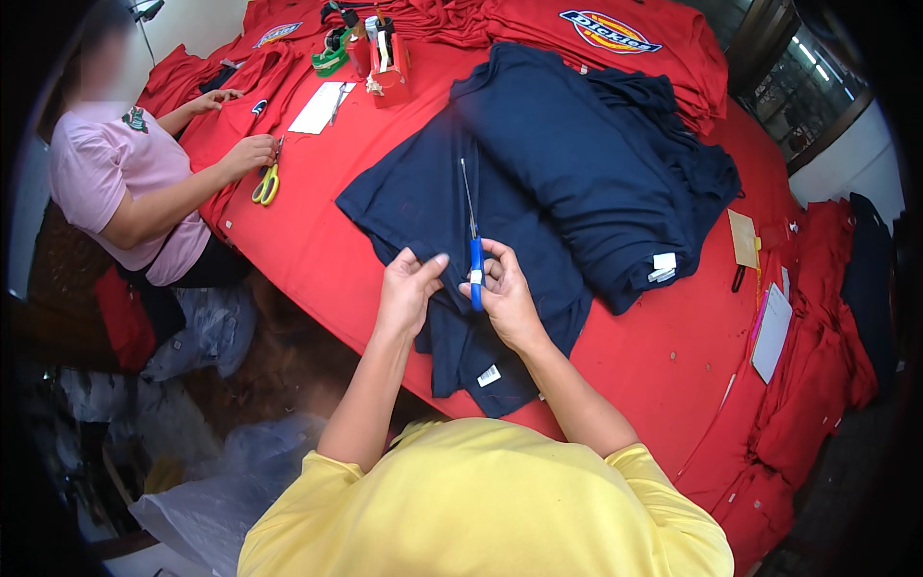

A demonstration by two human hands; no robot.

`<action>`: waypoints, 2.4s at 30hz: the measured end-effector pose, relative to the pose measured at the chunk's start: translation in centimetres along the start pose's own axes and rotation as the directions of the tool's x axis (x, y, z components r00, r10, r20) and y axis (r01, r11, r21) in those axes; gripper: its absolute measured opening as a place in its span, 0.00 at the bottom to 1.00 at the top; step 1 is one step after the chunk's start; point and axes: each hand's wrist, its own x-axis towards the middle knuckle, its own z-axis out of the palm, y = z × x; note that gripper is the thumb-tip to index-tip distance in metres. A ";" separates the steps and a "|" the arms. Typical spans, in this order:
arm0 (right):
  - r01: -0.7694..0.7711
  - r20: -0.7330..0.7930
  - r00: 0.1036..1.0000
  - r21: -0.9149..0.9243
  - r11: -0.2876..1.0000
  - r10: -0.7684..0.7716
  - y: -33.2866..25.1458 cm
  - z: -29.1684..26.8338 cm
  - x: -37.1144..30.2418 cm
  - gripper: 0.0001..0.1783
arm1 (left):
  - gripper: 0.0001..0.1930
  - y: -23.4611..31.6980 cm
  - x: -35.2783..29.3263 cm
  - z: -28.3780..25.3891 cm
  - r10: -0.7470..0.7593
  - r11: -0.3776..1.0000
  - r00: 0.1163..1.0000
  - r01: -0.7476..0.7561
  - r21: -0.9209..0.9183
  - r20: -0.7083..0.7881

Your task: The person trims loose threads from dark shirts using scissors at a large table covered in red garments.

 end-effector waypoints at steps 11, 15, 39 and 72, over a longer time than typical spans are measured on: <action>-0.029 -0.043 0.999 0.077 0.997 0.032 -0.4 -1.9 -0.3 0.35 | 0.07 0.9 0.0 1.1 -0.003 1.000 0.999 0.003 -0.005 -0.033; -0.009 -0.040 0.999 0.051 0.999 0.011 -0.4 -2.2 -0.3 0.35 | 0.09 0.9 -0.6 2.5 0.046 0.997 0.998 -0.044 0.058 -0.033; -0.095 -0.024 0.995 -0.086 0.992 0.093 0.2 -7.6 -3.3 0.36 | 0.21 3.8 7.8 -6.5 -0.092 0.935 0.978 0.020 -0.354 -0.186; -0.622 -0.680 0.511 -0.715 0.321 -0.525 -8.5 -20.5 -20.6 0.18 | 0.24 1.7 -0.7 -1.8 -0.020 -0.113 0.785 -0.617 0.778 0.619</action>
